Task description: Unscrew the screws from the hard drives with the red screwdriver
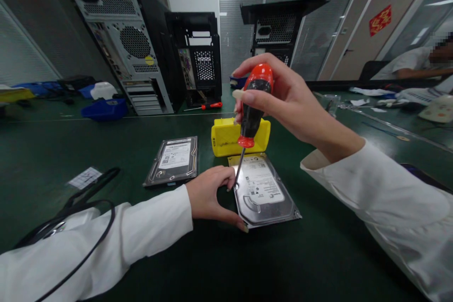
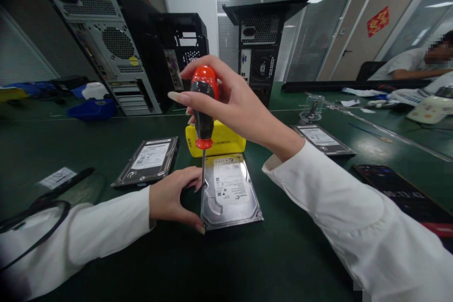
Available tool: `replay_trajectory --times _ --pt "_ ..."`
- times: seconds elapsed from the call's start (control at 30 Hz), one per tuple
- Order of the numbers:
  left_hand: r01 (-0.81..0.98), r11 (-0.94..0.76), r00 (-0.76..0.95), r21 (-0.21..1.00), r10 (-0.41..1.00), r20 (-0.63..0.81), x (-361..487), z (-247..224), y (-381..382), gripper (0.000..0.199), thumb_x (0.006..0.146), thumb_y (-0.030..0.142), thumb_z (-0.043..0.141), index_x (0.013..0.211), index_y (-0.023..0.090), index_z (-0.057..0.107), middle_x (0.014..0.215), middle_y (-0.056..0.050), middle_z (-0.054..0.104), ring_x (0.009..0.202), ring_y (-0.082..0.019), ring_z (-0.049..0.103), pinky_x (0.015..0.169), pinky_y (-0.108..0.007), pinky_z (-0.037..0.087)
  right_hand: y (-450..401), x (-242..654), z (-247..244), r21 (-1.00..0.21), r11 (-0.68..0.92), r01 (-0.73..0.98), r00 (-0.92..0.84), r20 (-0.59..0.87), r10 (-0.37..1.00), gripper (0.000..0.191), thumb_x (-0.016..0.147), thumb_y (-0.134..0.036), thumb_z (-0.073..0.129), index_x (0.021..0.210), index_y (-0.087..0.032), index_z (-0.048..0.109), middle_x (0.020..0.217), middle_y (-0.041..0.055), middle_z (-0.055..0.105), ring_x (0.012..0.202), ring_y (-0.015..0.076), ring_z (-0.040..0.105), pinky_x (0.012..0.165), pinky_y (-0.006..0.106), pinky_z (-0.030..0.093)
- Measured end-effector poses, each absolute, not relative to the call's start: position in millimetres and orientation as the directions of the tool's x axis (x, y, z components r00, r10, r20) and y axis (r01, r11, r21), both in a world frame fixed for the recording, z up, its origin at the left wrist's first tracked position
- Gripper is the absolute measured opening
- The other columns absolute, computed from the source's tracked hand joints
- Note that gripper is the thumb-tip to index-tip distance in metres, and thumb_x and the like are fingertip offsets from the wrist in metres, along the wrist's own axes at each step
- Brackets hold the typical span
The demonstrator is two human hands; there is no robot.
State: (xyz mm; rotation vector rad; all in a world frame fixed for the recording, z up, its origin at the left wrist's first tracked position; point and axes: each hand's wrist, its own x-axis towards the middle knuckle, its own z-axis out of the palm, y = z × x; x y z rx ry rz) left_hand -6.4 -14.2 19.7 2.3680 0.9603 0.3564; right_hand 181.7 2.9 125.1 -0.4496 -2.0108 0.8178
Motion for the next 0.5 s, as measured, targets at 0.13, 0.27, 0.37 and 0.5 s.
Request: replay_trajectory --times 0.13,0.27,0.37,0.5 --pt "0.56 -0.587 0.704 0.584 0.709 0.037 -5.9 20.1 -14.0 0.062 0.044 0.059 0.078 0.069 0.019 0.038 0.079 0.001 0.05 0.072 -0.018 0.046 0.059 -0.025 0.033 3.6 178.0 125.7 -0.661 0.75 0.006 -0.538 0.63 0.56 0.026 0.083 -0.025 0.056 0.106 -0.021 0.046 0.099 0.0006 0.054 0.08 0.0095 0.062 0.072 0.023 0.055" --pt "0.556 -0.58 0.701 0.596 0.712 0.039 -5.7 20.0 -14.1 0.062 0.043 0.058 0.079 0.07 0.019 0.039 0.08 0.0 0.051 0.072 -0.018 0.047 0.059 -0.026 0.034 3.1 173.8 129.8 -0.647 0.763 0.015 -0.6 0.605 0.524 0.024 0.083 -0.027 0.055 0.104 -0.02 0.046 0.103 0.0 0.051 0.079 0.0082 0.062 0.073 0.022 0.054" --pt "0.559 -0.574 0.697 0.598 0.716 0.037 -5.9 20.2 -14.3 0.061 0.043 0.057 0.079 0.07 0.019 0.039 0.079 0.001 0.052 0.072 -0.018 0.047 0.058 -0.026 0.035 1.4 171.2 134.2 -0.653 0.757 0.018 -0.64 0.575 0.511 0.022 0.084 -0.027 0.053 0.104 -0.02 0.045 0.099 -0.0008 0.052 0.08 0.0082 0.061 0.074 0.022 0.053" --pt "0.553 -0.574 0.697 0.605 0.716 0.042 -5.9 20.9 -14.5 0.061 0.043 0.056 0.079 0.07 0.019 0.04 0.079 0.001 0.052 0.072 -0.018 0.047 0.057 -0.026 0.035 2.5 171.4 139.6 -0.717 0.697 -0.005 -0.719 0.487 0.495 0.023 0.087 -0.025 0.048 0.108 -0.019 0.042 0.094 -0.0002 0.054 0.084 0.0103 0.061 0.075 0.025 0.053"
